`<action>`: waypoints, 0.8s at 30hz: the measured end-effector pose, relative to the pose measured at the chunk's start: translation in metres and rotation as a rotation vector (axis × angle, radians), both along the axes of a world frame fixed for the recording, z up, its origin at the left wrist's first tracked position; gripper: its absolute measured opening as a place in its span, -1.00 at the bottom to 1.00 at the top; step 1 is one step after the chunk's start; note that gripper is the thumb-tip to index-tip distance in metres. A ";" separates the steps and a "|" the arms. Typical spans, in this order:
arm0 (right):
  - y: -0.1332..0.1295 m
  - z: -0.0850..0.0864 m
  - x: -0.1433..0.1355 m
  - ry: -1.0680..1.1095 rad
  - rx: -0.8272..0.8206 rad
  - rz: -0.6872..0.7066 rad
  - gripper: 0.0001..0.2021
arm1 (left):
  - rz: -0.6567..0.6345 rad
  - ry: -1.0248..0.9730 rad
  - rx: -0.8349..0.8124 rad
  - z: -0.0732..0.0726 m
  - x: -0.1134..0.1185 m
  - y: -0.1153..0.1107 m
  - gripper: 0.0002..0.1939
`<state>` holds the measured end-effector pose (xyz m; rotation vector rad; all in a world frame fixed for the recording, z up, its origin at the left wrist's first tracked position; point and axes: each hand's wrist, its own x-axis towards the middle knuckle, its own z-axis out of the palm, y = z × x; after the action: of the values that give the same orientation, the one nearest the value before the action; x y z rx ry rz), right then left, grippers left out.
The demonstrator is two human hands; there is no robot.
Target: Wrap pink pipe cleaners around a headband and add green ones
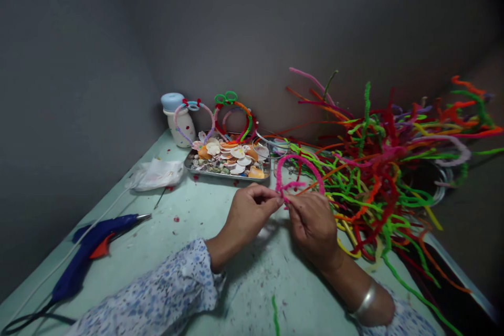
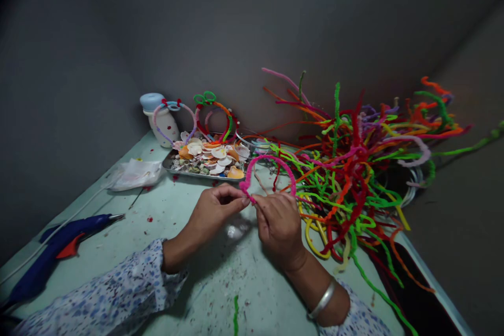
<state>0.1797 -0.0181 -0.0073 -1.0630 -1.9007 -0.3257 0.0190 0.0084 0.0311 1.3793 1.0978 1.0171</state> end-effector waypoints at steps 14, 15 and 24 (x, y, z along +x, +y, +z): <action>-0.003 0.005 -0.002 -0.102 0.016 -0.007 -0.72 | 0.043 -0.034 -0.083 0.004 0.000 -0.001 -0.89; -0.003 0.005 -0.003 -0.109 0.020 -0.004 -0.72 | 0.040 -0.039 -0.098 0.004 -0.001 -0.001 -0.90; -0.005 0.006 -0.005 -0.146 0.037 0.021 -0.70 | 0.003 -0.093 -0.214 0.005 -0.004 -0.002 -0.89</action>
<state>0.1746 -0.0230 -0.0014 -1.0185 -2.0258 -0.4351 0.0154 0.0064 0.0363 1.1488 1.1055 0.9275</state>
